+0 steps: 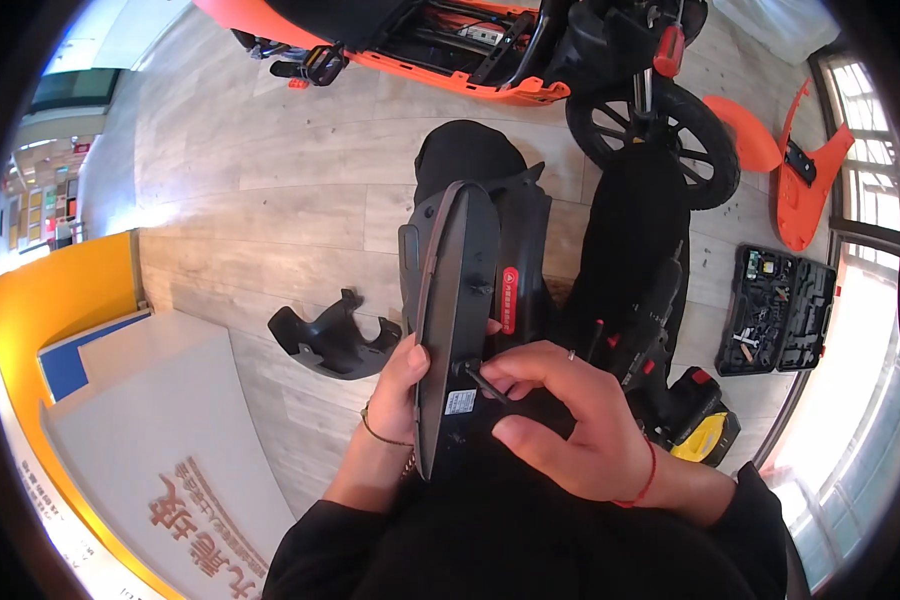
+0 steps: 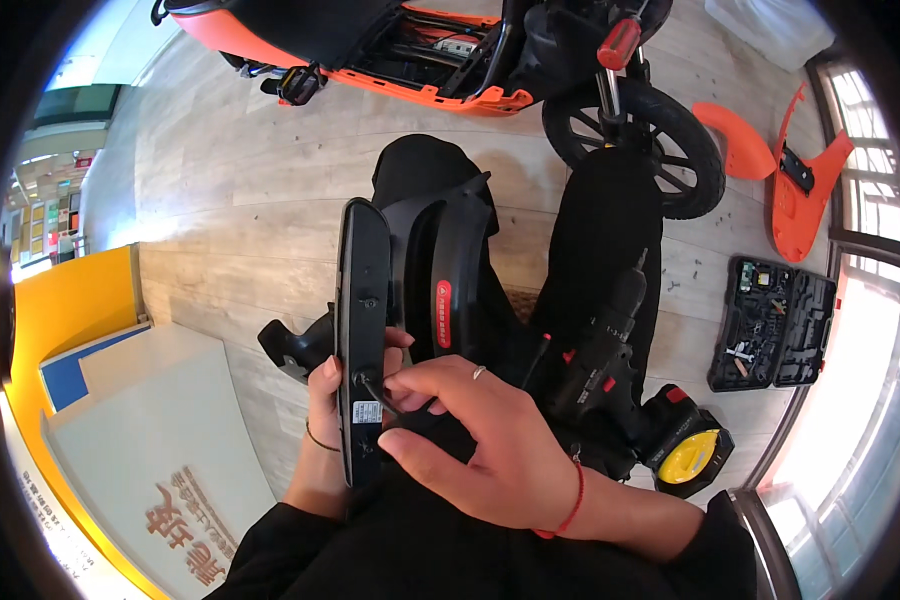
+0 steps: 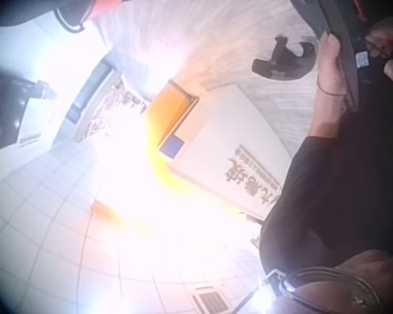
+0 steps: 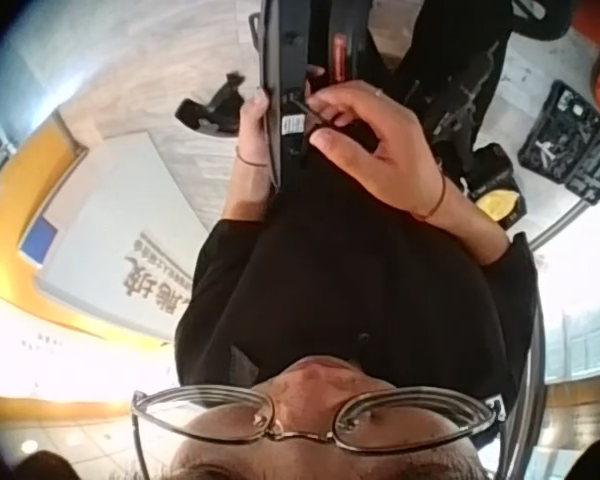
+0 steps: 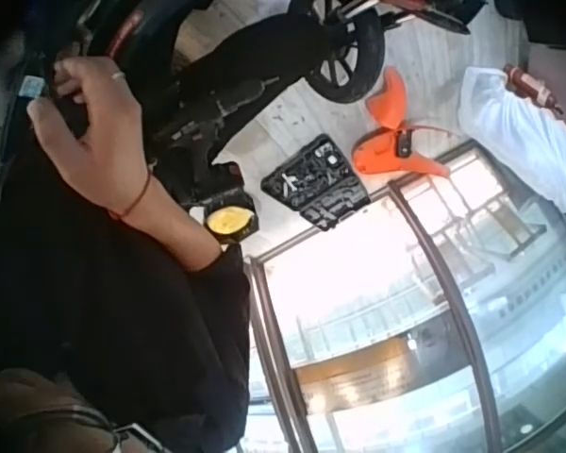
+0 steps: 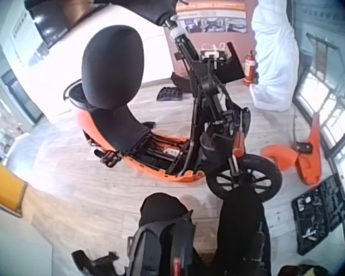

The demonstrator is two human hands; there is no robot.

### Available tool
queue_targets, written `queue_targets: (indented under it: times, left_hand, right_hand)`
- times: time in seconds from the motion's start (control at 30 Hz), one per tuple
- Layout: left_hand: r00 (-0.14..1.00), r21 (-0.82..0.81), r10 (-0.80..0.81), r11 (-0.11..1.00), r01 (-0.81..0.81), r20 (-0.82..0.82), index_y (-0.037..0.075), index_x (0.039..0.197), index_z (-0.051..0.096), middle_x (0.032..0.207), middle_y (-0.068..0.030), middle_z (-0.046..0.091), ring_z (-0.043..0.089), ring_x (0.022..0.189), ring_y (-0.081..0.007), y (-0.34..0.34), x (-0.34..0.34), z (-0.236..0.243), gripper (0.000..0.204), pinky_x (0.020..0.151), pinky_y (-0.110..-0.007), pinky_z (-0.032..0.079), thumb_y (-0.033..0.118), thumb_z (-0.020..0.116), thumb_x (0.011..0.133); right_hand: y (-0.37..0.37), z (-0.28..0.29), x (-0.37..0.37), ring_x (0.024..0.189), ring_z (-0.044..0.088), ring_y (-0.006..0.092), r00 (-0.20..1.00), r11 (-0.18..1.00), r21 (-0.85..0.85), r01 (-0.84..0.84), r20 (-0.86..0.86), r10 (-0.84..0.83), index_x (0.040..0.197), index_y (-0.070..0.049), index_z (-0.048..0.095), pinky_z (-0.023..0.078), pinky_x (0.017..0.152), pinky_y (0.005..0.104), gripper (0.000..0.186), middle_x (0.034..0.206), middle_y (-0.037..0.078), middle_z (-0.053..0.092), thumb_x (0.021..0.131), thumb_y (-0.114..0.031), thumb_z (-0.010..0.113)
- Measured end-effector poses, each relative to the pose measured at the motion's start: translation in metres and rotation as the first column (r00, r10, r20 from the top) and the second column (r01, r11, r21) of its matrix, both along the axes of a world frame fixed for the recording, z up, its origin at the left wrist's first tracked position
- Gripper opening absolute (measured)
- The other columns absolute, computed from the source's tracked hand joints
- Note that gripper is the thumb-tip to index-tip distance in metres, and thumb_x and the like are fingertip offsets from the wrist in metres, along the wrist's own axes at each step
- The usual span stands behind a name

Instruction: The person is disassembling scooter body panels and inspecting the tail light assembly using a screwdriver and a power drill.

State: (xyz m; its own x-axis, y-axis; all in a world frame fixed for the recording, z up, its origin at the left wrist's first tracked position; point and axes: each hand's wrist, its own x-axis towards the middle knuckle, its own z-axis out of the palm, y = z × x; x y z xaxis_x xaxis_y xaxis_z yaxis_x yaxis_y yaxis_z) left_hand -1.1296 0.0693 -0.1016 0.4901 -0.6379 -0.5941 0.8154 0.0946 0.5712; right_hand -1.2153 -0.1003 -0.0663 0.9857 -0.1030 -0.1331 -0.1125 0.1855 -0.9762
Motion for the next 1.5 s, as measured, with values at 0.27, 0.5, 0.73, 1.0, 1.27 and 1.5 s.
queue_targets:
  times: [0.27,0.5,0.73,1.0,1.27,1.5]
  left_hand:
    - [0.998,-0.055,-0.048,0.997,0.05,0.03,-0.007,0.119,0.045,0.111,-0.0166,0.056,0.063,0.08,-0.021,-0.001,0.005,-0.003,0.073,0.071,-0.03,0.052,0.052,0.058,0.077]
    - [0.999,-0.082,-0.035,0.996,0.035,0.004,-0.005,0.12,0.045,0.103,-0.0146,0.058,0.062,0.079,-0.0196,-0.001,0.007,-0.002,0.071,0.071,-0.031,0.052,0.051,0.059,0.078]
    - [0.996,-0.112,0.056,0.993,-0.048,0.071,-0.002,0.119,0.046,0.105,-0.0106,0.058,0.058,0.093,-0.0163,0.001,0.004,0.001,0.058,0.08,-0.029,0.048,0.035,0.065,0.079]
    - [0.986,-0.097,-0.008,0.995,0.025,0.169,-0.002,0.121,0.047,0.109,-0.0072,0.057,0.055,0.097,-0.0133,-0.001,0.007,0.0,0.05,0.084,-0.028,0.044,0.027,0.063,0.083]
    - [0.95,0.083,-0.067,0.996,0.043,0.306,-0.001,0.119,0.047,0.095,-0.0029,0.057,0.053,0.079,-0.0075,-0.007,0.006,0.007,0.048,0.068,-0.021,0.043,0.032,0.058,0.087]
    - [0.943,0.095,-0.14,0.989,0.116,0.303,0.0,0.107,0.05,0.07,0.0049,0.041,0.031,0.056,-0.0016,-0.004,0.006,0.017,0.029,0.053,-0.017,0.027,0.021,0.055,0.088]
  right_hand:
    - [0.004,0.001,0.002,0.08,0.059,0.0228,0.999,0.994,-0.108,-0.035,-0.044,0.03,0.102,0.001,0.054,0.047,0.071,0.0303,0.035,0.092,0.011,0.059,0.075,-0.015,0.069]
    - [0.006,-0.002,0.001,0.079,0.059,0.025,0.999,0.989,-0.147,-0.027,-0.041,0.021,0.103,0.001,0.054,0.047,0.07,0.0305,0.037,0.092,0.013,0.059,0.073,-0.015,0.069]
    - [0.008,-0.007,0.0,0.076,0.062,0.02,0.992,1.0,-0.006,0.004,-0.126,-0.005,0.106,0.002,0.055,0.047,0.066,0.0269,0.04,0.089,0.012,0.063,0.075,-0.017,0.07]
    - [0.004,-0.011,0.004,0.07,0.062,0.0151,0.965,0.998,-0.019,-0.052,-0.259,0.046,0.104,0.005,0.055,0.047,0.06,0.0237,0.045,0.083,0.01,0.064,0.073,-0.021,0.073]
    - [0.005,-0.019,0.001,0.067,0.055,0.008,0.955,0.987,0.149,0.056,-0.295,-0.01,0.106,0.005,0.053,0.045,0.06,0.0213,0.043,0.082,0.007,0.062,0.074,-0.015,0.072]
    - [-0.001,-0.025,0.0,0.079,0.051,0.0046,0.943,0.857,0.488,0.168,-0.333,0.005,0.113,0.002,0.051,0.042,0.069,0.0192,0.041,0.089,0.001,0.057,0.077,-0.005,0.069]
